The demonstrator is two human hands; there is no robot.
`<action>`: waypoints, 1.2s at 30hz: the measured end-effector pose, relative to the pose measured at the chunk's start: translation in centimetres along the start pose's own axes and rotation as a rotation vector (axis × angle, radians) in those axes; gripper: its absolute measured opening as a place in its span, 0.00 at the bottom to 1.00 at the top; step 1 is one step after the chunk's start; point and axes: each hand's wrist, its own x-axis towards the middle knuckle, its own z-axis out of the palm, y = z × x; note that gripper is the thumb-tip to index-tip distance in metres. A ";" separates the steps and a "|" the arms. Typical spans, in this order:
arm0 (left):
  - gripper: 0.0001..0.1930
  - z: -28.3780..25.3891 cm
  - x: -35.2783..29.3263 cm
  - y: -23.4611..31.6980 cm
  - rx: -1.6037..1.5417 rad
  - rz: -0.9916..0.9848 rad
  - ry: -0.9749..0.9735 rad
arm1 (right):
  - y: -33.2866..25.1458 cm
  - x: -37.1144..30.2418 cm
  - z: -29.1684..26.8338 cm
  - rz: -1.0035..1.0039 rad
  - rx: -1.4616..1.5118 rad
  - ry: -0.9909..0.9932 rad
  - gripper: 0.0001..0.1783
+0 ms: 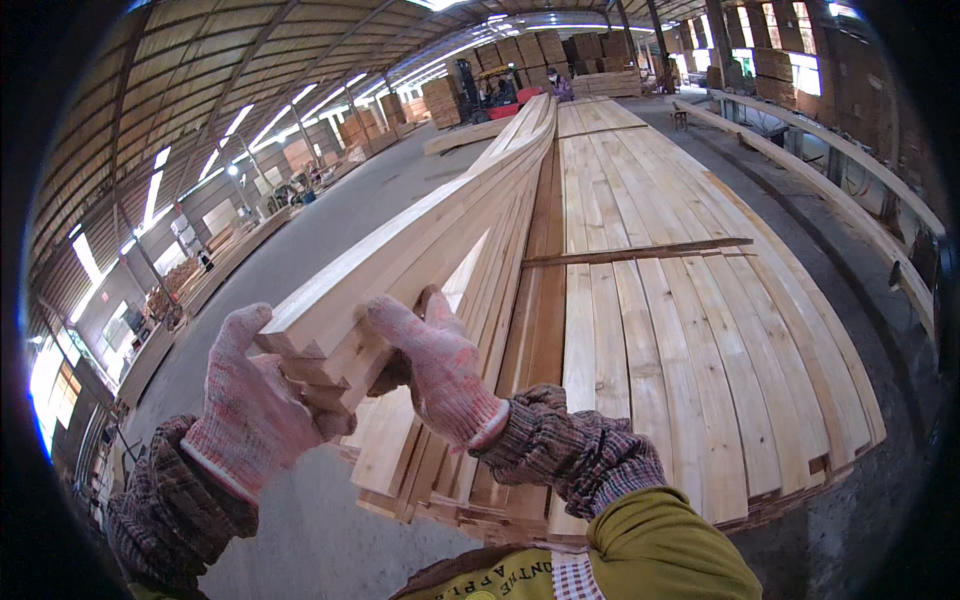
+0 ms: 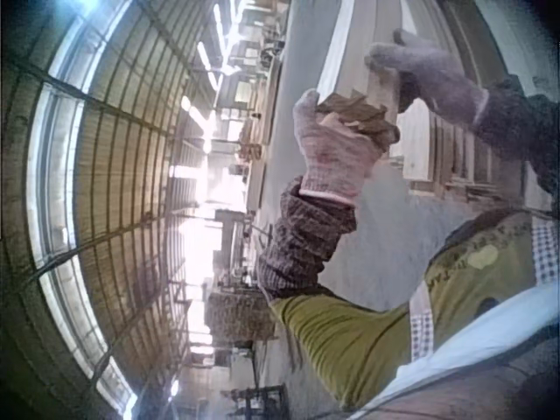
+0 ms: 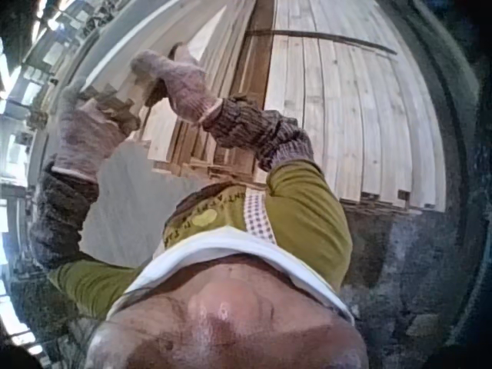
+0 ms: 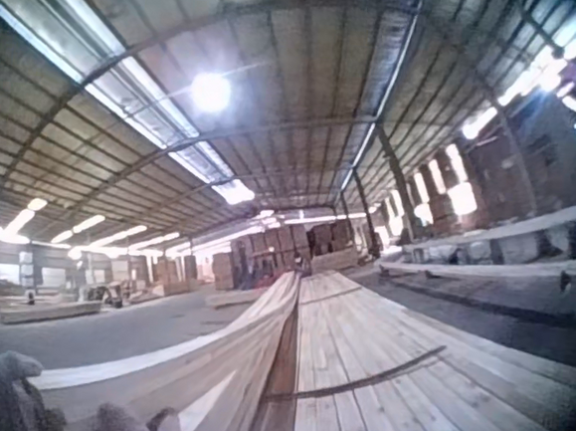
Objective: The person picks up long wooden planks from a pile and stacks them onto a growing stack in a workshop. They handle the planks by hand, aligning them carefully as they build the stack higher.
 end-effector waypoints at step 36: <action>0.41 -7.3 7.7 10.9 0.320 0.361 -0.082 | 5.0 13.2 7.1 -0.165 -0.097 -0.054 0.37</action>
